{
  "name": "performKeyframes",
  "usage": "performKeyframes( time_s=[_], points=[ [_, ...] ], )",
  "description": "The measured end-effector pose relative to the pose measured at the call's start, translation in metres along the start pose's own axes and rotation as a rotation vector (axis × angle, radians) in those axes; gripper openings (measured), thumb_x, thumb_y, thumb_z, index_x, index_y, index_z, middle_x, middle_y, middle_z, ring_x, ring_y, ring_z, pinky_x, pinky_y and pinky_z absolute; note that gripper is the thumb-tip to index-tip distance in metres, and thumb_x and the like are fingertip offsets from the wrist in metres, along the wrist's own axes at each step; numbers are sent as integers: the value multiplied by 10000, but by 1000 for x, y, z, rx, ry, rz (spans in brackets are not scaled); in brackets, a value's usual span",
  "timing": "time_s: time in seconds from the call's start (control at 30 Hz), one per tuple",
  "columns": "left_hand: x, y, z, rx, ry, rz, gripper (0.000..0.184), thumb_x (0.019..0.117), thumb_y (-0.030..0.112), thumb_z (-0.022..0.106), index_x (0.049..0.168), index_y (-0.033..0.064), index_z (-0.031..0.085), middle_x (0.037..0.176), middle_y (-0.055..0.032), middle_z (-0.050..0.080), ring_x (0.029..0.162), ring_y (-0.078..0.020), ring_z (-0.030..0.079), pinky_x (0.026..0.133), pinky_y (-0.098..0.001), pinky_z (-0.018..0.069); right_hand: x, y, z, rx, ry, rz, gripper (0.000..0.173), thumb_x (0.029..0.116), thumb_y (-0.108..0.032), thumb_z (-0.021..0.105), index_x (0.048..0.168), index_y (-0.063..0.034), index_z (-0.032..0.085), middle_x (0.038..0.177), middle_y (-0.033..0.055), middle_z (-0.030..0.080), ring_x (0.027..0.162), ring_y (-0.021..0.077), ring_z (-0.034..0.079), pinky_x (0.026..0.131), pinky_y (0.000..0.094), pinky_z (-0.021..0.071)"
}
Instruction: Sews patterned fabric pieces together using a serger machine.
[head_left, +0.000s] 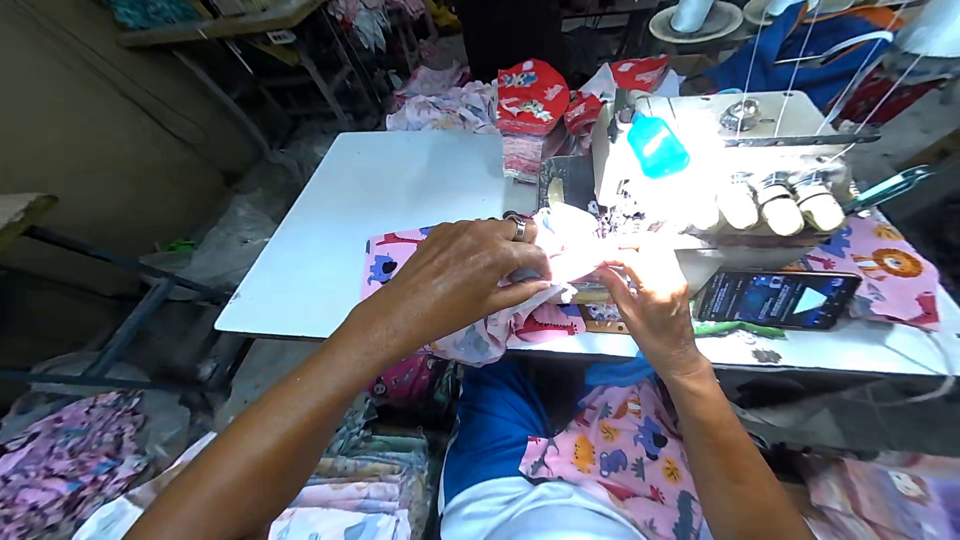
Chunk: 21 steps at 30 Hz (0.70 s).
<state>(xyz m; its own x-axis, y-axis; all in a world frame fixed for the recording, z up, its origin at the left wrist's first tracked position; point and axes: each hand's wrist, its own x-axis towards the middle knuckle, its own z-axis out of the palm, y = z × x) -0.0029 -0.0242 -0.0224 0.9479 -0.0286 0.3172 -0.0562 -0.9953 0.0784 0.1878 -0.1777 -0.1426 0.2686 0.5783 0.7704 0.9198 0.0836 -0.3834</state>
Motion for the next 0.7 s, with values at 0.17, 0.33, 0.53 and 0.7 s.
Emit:
performKeyframes(
  time_s=[0.17, 0.33, 0.53, 0.7],
  points=[
    [-2, 48, 34, -90, 40, -38, 193, 947, 334, 647, 886, 201, 773, 754, 27, 631, 632, -122, 586, 543, -309, 441, -14, 0, -16, -126, -24, -8, 145, 986, -121, 657, 1033, -52, 776, 1004, 138, 735, 1008, 308, 673, 904, 449, 500],
    [-6, 85, 76, -72, 141, -111, 232, 976, 296, 600, 908, 162, 777, 763, -33, 683, 565, -164, 574, 486, -307, 393, -33, -1, -29, -253, -52, -52, 248, 1000, -47, 598, 1109, -141, 800, 1130, 58, 760, 1118, 265, 658, 944, 435, 453],
    [-5, 107, 88, 51, 185, -187, 214, 958, 231, 595, 883, 153, 780, 660, -35, 594, 524, -179, 544, 447, -301, 365, -34, -2, -27, -262, -47, -51, 272, 1001, -28, 583, 1135, -140, 792, 1176, 49, 748, 1116, 246, 656, 949, 436, 438],
    [1, 109, 94, 104, 166, -231, 221, 962, 242, 597, 889, 151, 784, 715, -47, 659, 561, -183, 594, 455, -301, 389, -36, 0, -25, -257, -40, -7, 252, 996, -41, 590, 1129, -132, 783, 1181, 107, 723, 1143, 310, 632, 969, 478, 439]
  ],
)
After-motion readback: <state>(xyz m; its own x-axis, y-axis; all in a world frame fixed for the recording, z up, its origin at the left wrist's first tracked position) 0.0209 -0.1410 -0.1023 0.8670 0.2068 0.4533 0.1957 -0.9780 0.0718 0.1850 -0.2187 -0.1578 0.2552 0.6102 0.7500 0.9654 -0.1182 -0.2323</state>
